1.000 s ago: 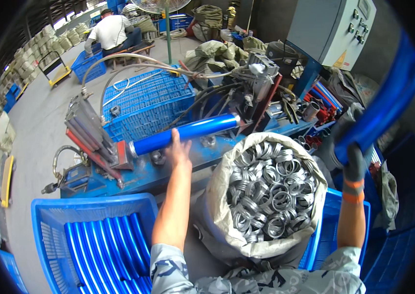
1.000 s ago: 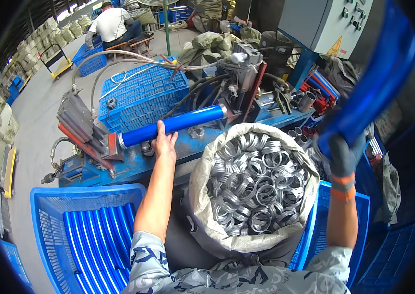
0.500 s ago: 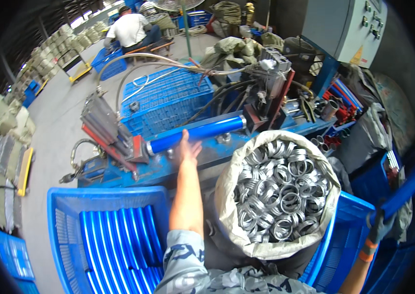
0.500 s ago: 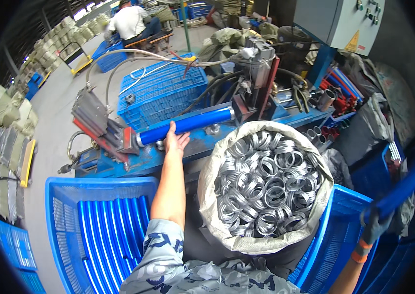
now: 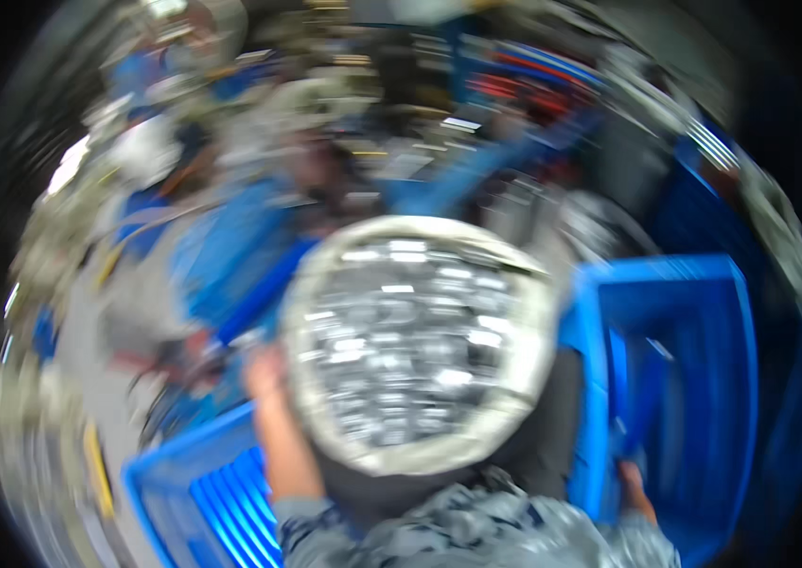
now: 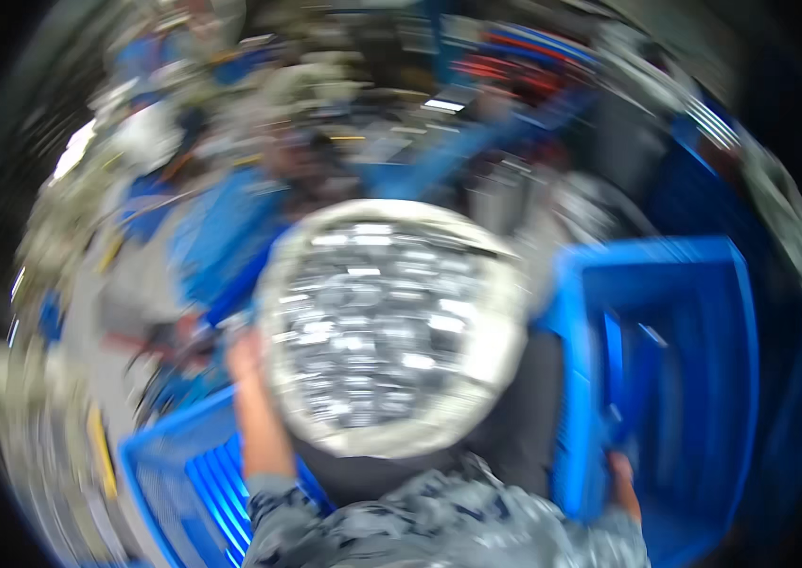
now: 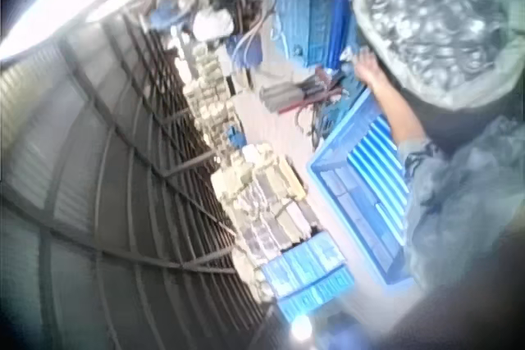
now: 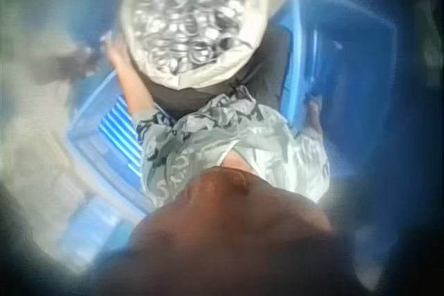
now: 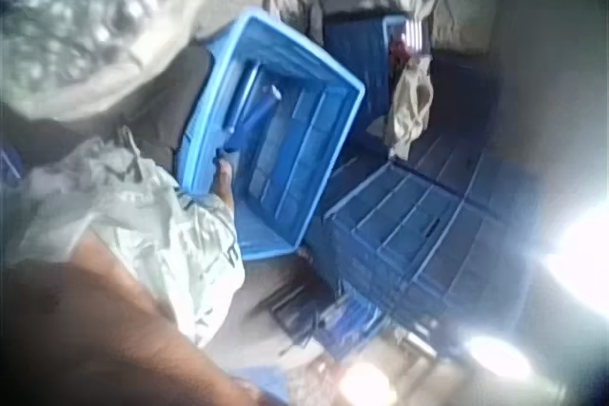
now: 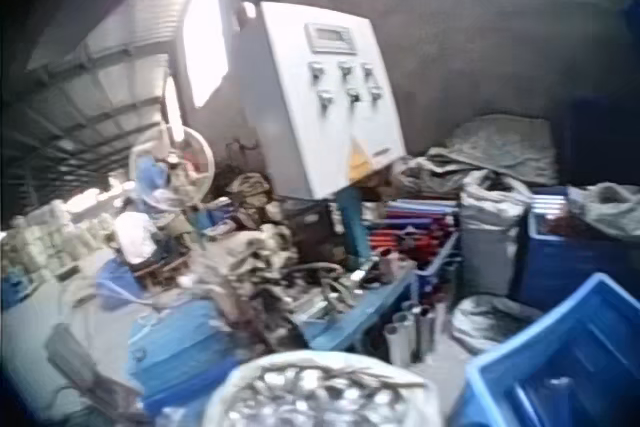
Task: The person assembles metal rings onto blue metal tubes using an assembly machine.
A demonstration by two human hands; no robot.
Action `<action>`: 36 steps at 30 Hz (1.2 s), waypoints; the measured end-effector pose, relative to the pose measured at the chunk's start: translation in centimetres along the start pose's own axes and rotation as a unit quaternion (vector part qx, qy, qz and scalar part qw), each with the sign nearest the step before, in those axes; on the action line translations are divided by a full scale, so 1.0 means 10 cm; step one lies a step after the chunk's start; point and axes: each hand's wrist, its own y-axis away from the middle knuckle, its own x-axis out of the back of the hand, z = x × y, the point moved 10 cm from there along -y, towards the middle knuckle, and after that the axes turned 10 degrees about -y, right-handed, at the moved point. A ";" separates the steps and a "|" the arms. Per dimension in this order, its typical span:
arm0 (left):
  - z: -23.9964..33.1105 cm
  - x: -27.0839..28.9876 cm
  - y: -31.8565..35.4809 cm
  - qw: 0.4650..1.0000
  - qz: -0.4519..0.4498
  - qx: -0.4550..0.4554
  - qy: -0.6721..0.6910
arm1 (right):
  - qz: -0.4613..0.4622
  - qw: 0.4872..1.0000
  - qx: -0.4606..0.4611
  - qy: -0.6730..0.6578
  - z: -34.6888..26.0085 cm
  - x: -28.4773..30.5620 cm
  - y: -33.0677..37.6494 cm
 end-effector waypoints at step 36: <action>-1.65 1.57 5.65 0.834 -0.200 0.392 -0.332 | 0.077 0.913 0.268 -0.297 -2.66 -0.66 -2.31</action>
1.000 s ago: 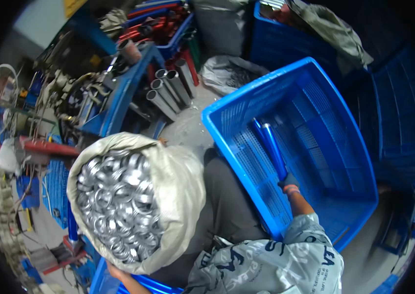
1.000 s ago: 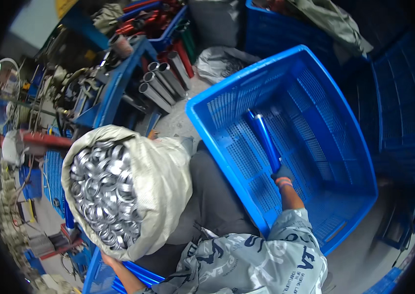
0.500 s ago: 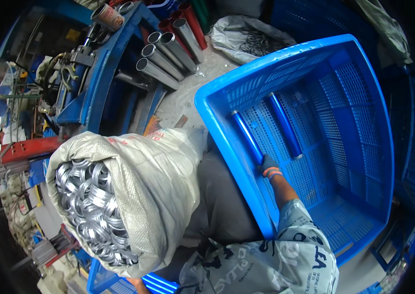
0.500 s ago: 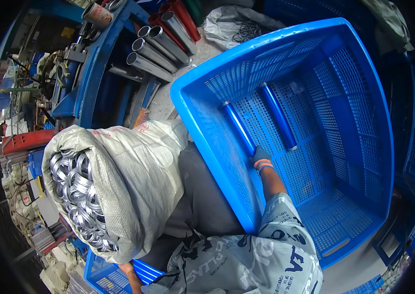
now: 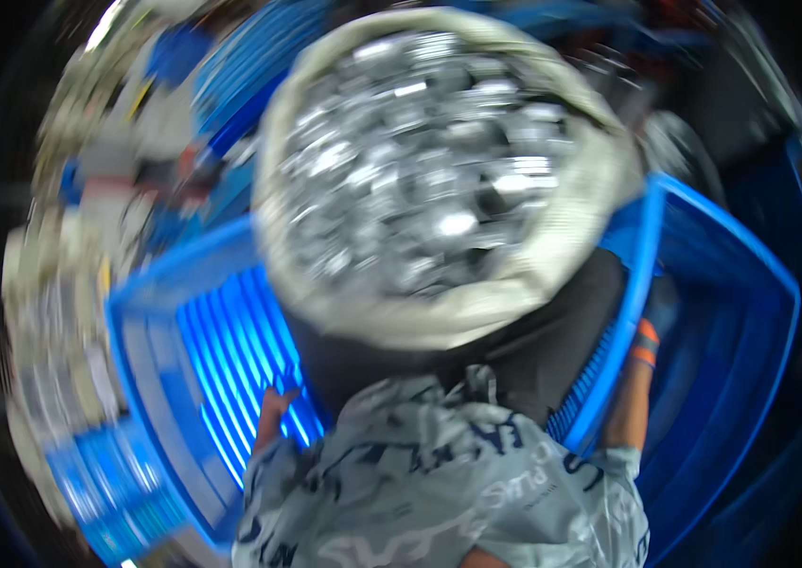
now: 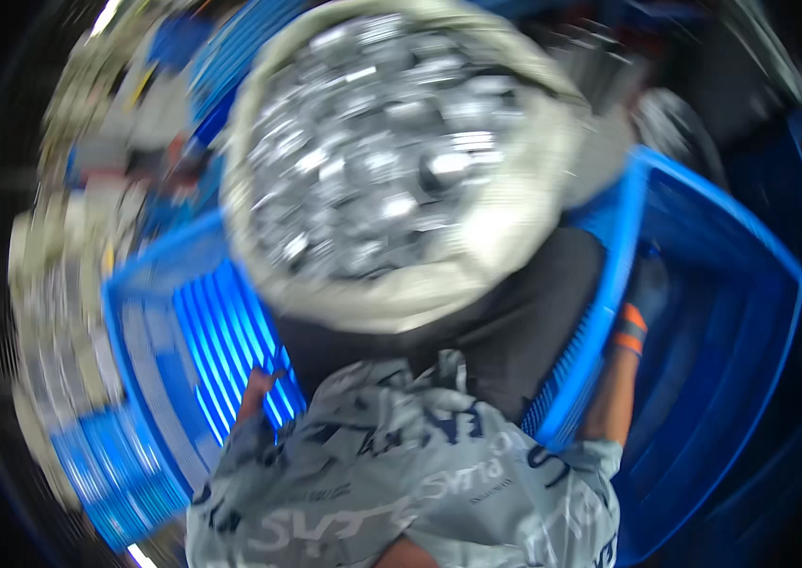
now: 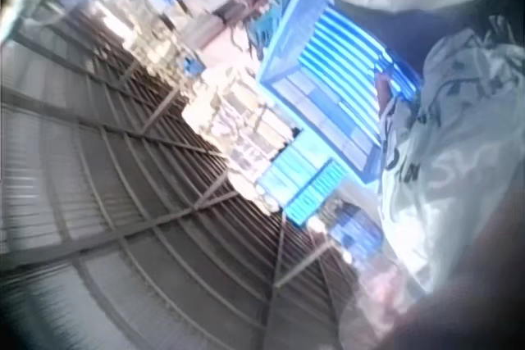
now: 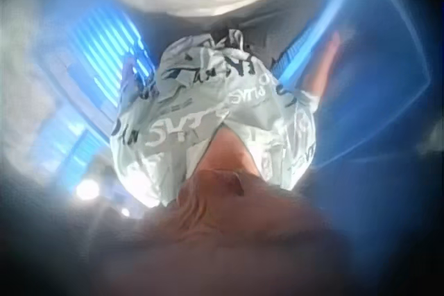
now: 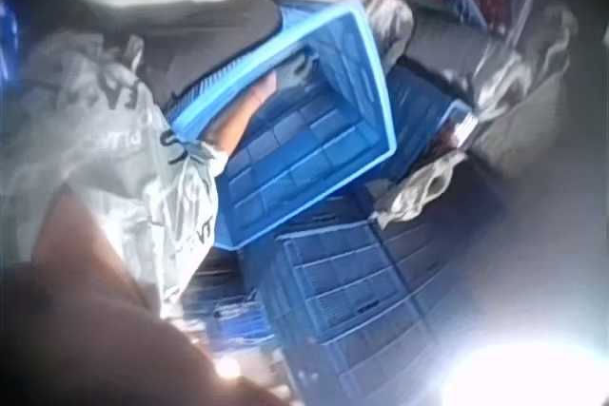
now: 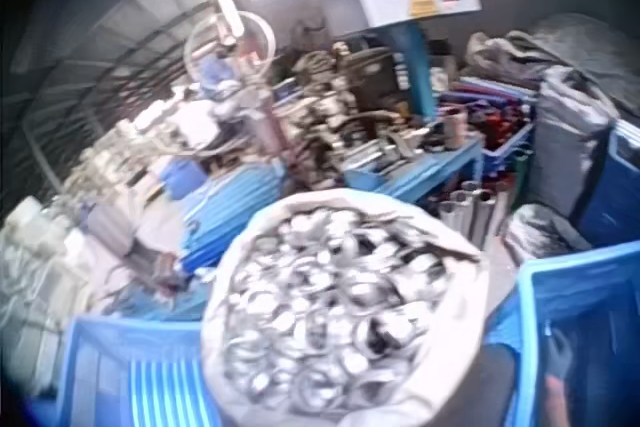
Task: The person assembles metal rings onto blue metal tubes using an assembly machine.
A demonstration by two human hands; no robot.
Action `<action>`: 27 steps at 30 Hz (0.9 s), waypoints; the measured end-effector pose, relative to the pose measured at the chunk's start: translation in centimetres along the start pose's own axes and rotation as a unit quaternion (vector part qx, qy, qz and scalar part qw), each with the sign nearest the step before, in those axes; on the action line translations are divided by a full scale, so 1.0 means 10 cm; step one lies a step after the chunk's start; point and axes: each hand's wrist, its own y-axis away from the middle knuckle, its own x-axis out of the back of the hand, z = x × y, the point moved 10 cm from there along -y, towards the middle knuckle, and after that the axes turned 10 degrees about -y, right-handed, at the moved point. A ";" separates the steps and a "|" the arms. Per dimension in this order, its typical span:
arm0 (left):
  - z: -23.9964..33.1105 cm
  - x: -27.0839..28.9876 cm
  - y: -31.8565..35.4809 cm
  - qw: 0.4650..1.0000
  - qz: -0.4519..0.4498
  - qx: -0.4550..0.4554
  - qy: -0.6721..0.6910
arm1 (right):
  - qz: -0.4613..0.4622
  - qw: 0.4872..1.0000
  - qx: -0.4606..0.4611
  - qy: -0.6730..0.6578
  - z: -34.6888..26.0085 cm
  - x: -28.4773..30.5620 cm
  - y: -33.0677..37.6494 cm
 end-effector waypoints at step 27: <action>-0.01 0.07 -0.08 0.847 0.258 -0.018 0.465 | -0.405 0.715 0.525 0.221 -6.11 -3.38 1.71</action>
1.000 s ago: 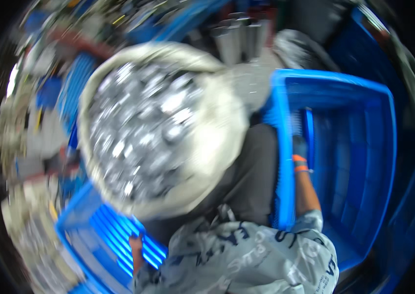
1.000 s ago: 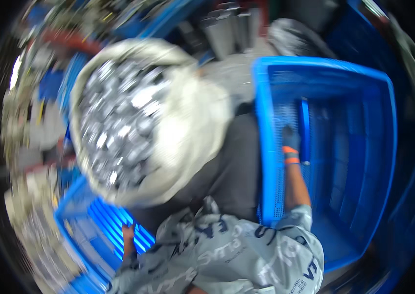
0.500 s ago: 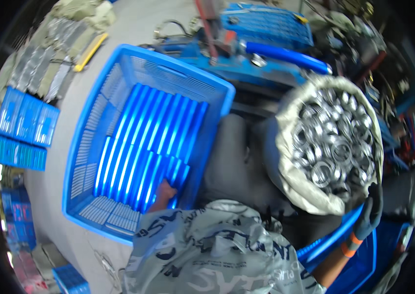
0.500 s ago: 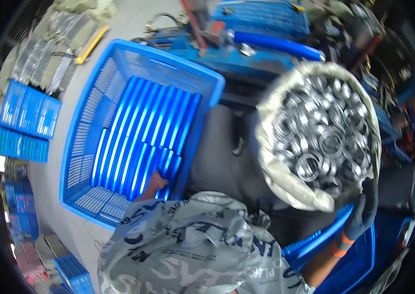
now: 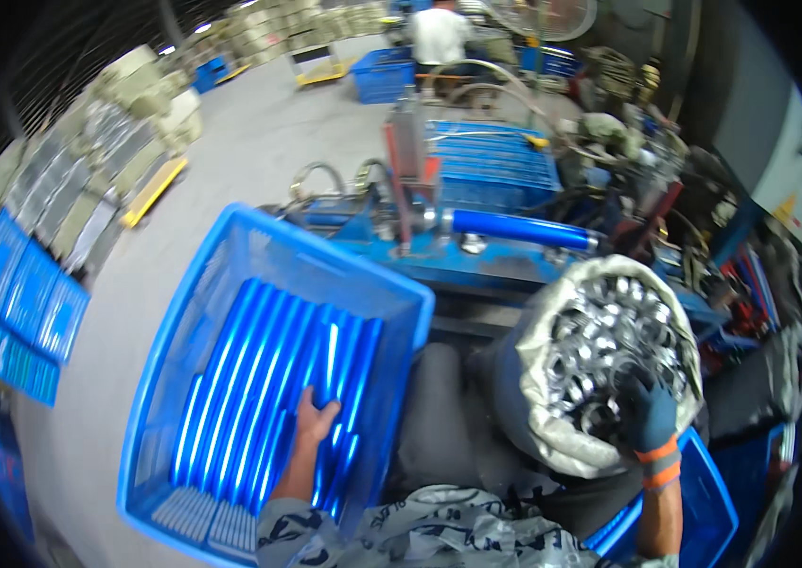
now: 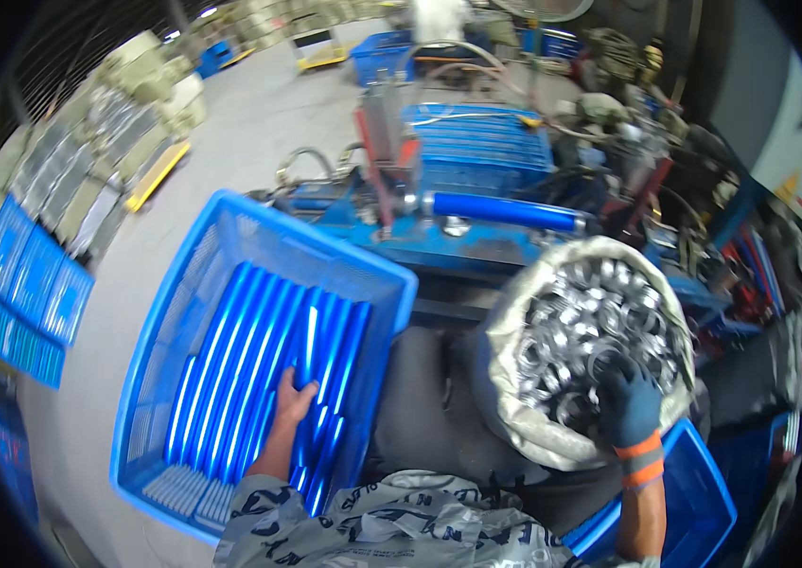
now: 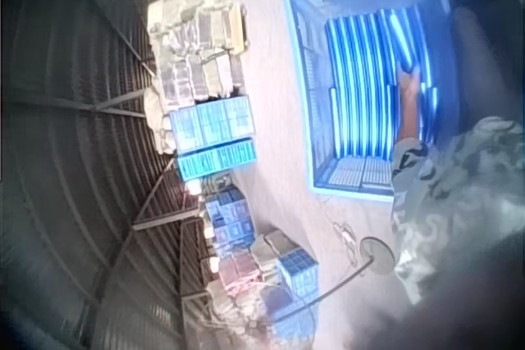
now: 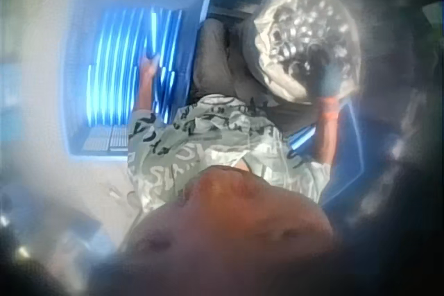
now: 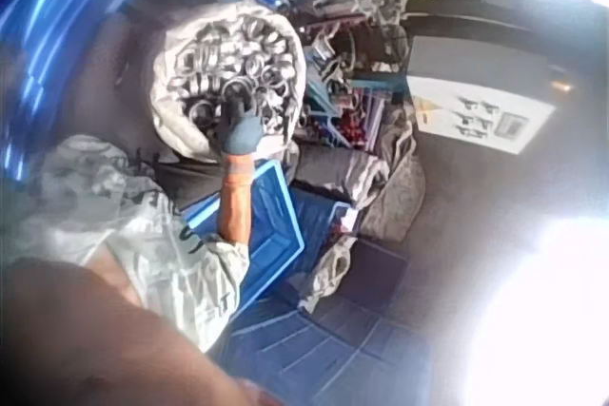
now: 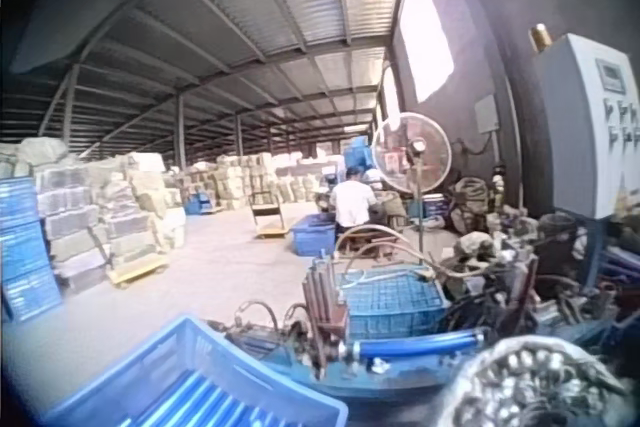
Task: The person assembles metal rings onto blue metal tubes using an assembly machine.
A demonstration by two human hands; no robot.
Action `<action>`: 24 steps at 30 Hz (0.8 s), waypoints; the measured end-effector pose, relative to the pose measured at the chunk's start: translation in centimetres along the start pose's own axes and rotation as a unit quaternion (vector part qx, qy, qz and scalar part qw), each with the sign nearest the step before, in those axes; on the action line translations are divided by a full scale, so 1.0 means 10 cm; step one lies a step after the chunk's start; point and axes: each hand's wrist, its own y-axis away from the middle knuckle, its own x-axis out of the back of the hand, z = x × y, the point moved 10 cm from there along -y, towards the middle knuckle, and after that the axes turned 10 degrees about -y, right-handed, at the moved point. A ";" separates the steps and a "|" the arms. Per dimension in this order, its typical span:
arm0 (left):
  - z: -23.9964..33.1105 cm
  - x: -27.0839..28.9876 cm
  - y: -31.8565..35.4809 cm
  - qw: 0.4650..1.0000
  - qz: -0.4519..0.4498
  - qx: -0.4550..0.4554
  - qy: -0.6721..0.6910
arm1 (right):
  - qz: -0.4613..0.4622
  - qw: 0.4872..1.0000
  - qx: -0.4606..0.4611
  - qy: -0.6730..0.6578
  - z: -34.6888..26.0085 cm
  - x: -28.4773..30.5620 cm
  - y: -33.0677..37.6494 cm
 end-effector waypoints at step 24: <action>6.33 0.09 2.04 0.773 -0.132 -0.603 -0.148 | 0.179 0.602 -0.165 -0.761 -0.13 0.23 0.19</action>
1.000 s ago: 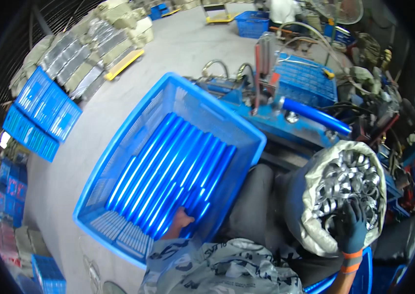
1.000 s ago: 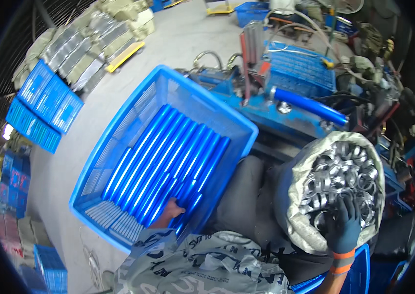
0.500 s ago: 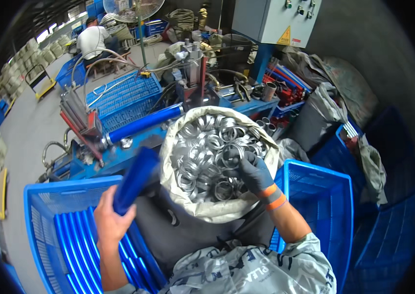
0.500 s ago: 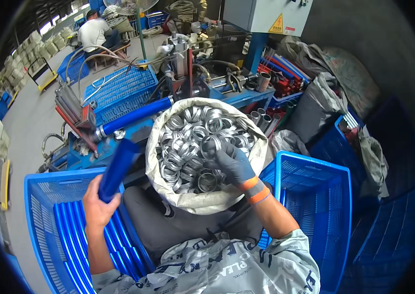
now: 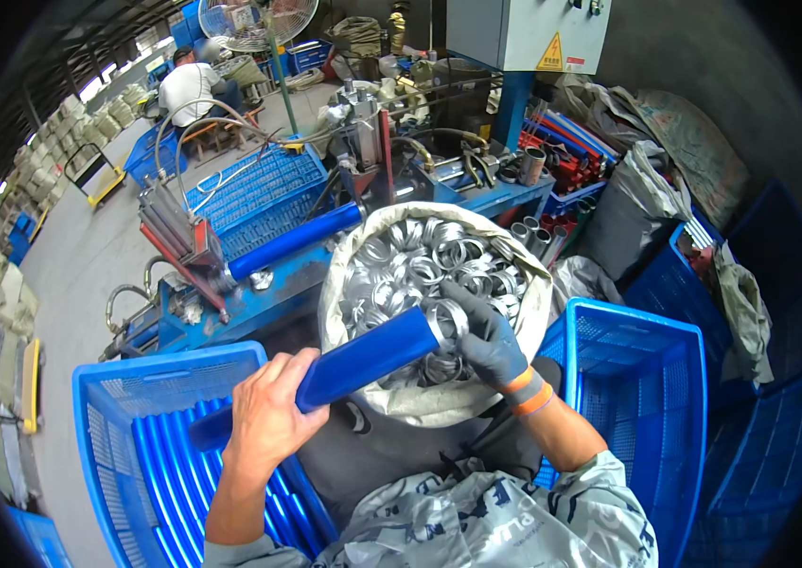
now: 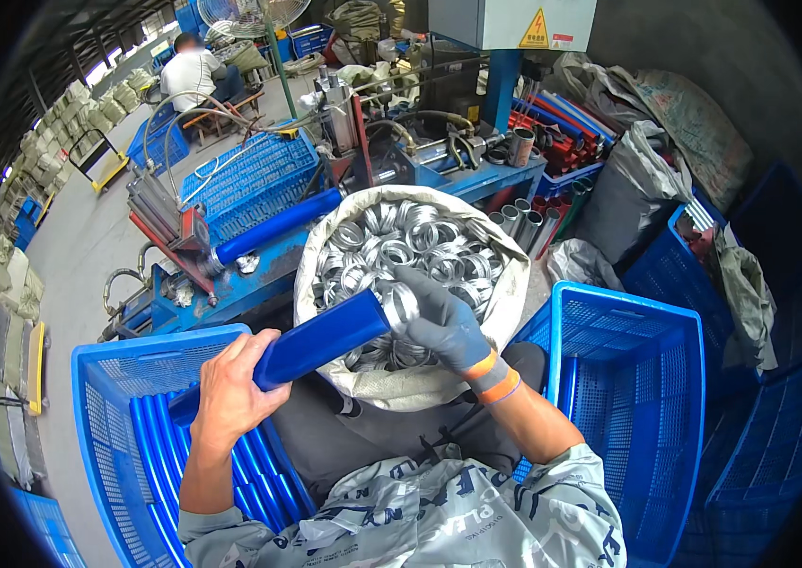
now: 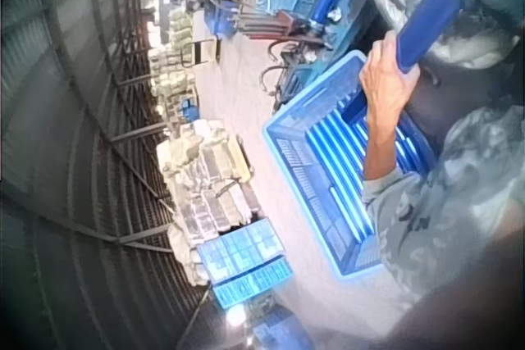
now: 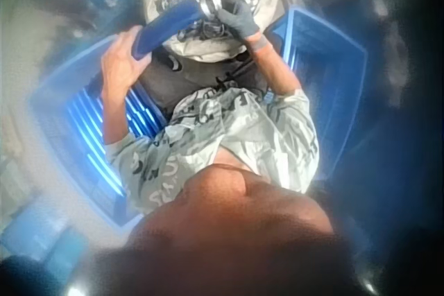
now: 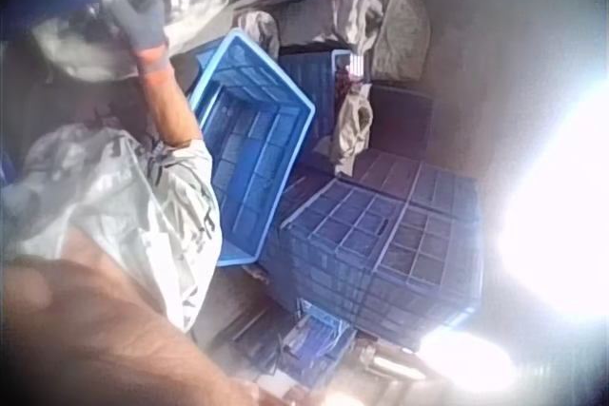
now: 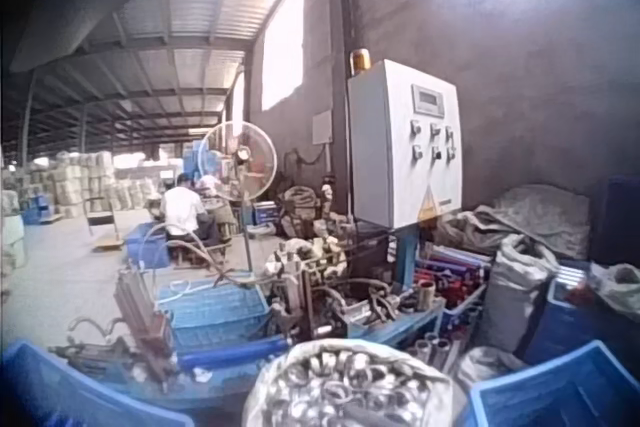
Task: The person assembles metal rings onto blue metal tubes using an assembly machine.
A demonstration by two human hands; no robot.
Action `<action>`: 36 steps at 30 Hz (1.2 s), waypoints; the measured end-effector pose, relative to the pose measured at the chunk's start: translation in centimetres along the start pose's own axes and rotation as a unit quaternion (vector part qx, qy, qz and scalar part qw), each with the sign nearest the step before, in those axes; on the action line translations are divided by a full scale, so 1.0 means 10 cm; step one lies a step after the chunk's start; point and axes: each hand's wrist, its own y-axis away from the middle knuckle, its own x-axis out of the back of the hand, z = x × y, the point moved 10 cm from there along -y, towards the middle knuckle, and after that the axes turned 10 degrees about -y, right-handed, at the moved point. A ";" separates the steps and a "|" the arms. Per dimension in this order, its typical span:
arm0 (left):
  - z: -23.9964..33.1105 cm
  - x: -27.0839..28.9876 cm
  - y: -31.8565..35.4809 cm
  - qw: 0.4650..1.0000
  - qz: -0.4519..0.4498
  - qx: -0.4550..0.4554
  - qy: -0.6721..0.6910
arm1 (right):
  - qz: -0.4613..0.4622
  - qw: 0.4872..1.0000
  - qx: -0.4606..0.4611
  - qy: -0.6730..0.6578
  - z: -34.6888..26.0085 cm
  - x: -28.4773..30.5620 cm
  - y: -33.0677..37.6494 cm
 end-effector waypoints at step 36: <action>-1.13 -0.67 0.86 0.588 0.305 0.219 0.716 | -0.021 0.975 -0.063 0.213 -0.04 0.22 -0.89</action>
